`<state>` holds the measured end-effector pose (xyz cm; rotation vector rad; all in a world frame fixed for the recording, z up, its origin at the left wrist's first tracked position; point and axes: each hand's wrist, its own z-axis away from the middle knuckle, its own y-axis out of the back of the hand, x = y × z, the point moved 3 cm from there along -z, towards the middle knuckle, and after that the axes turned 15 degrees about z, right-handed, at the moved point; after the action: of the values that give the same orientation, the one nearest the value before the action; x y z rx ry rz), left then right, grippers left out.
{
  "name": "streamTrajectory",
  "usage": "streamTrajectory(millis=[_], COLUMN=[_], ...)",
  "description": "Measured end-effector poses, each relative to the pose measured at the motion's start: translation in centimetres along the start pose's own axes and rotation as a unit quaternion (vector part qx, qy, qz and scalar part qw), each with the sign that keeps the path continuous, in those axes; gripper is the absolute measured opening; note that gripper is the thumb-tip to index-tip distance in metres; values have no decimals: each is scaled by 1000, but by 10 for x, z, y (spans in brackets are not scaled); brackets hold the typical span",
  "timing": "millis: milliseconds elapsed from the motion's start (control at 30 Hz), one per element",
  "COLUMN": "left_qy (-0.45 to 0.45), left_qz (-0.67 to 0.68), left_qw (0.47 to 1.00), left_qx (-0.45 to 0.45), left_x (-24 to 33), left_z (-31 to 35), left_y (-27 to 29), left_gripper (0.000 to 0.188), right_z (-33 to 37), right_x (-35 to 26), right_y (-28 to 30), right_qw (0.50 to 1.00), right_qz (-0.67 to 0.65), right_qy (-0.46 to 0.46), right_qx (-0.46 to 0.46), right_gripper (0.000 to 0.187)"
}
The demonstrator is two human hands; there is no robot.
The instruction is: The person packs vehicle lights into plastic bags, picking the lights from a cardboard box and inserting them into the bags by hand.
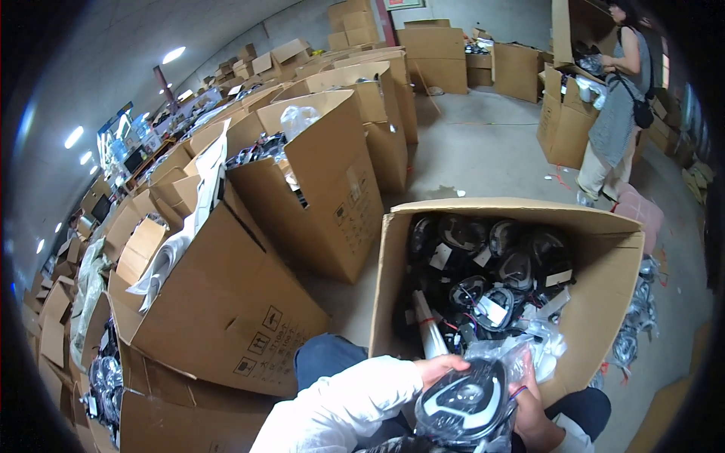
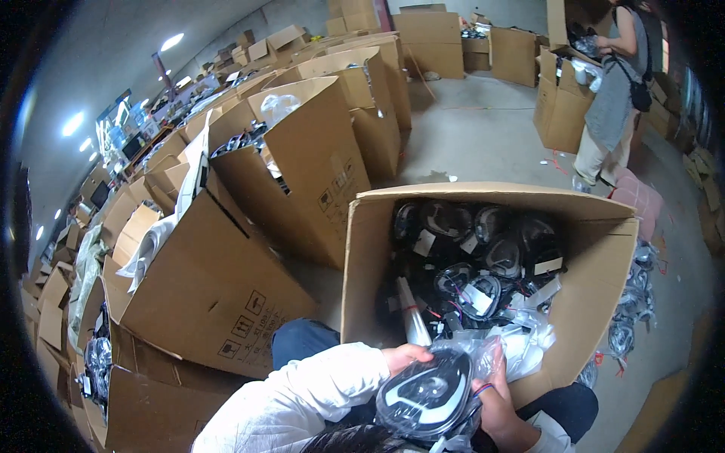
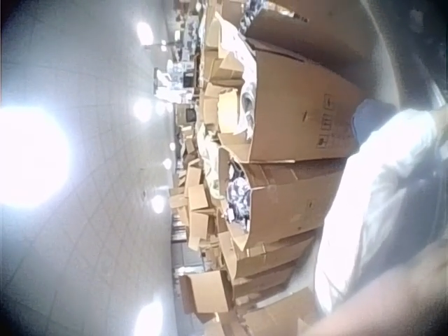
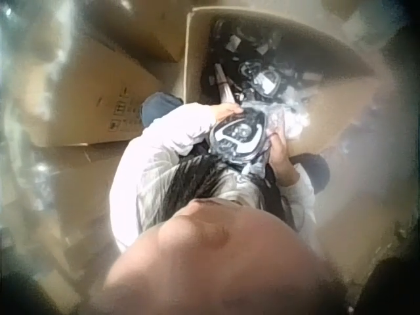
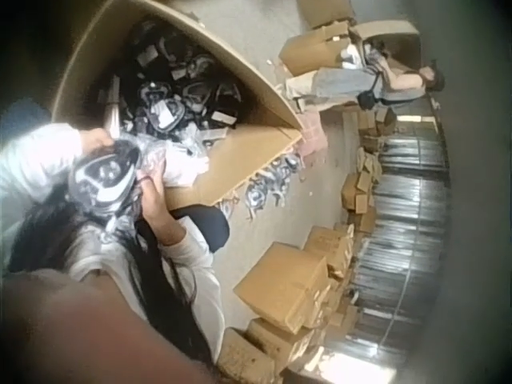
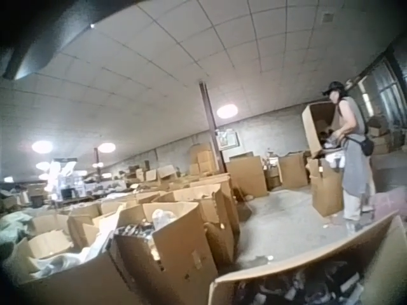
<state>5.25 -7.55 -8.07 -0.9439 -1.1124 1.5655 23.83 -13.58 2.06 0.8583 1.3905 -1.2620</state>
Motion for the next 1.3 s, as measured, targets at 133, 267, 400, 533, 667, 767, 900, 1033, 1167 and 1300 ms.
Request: streamTrajectory(millis=[133, 267, 400, 533, 667, 767, 900, 1033, 1167, 1300], left_qy=[45, 44, 3, -94, -190, -221, -399, -566, -647, -666], left_qz=[-35, -87, -103, -86, -168, -209, -196, -277, -289, -289], left_qw=[997, 992, 994, 992, 966, 950, 896, 768, 697, 685], left_qx=[45, 84, 25, -19, -45, -78, 18, 118, 113, 50], left_x=[-13, -8, -15, -29, -12, 22, 46, 51, 53, 56], left_z=[-8, -34, -9, 31, 35, 40, 57, 65, 72, 76], left_y=[5, -32, -57, -57, -101, -102, -86, -118, -120, -122], left_gripper=[49, 58, 66, 73, 85, 107, 73, 61, 75, 85], right_z=[-12, -30, -46, -68, -67, -70, -75, -64, -65, -71], right_x=[-23, -45, -42, -29, -24, -18, -22, -34, -19, -5], right_y=[24, 69, 127, 168, 182, 188, 175, 176, 190, 211], right_qw=[965, 801, 845, 964, 940, 915, 868, 748, 712, 709], right_qz=[136, 483, 507, 252, 126, 217, 351, 524, 584, 584], right_qy=[221, 325, 150, 84, 55, 103, 179, 154, -31, 11], right_qx=[33, -136, -85, 12, 312, 324, 302, 376, 387, 396], right_gripper=[111, 129, 126, 107, 82, 77, 78, 86, 95, 93])
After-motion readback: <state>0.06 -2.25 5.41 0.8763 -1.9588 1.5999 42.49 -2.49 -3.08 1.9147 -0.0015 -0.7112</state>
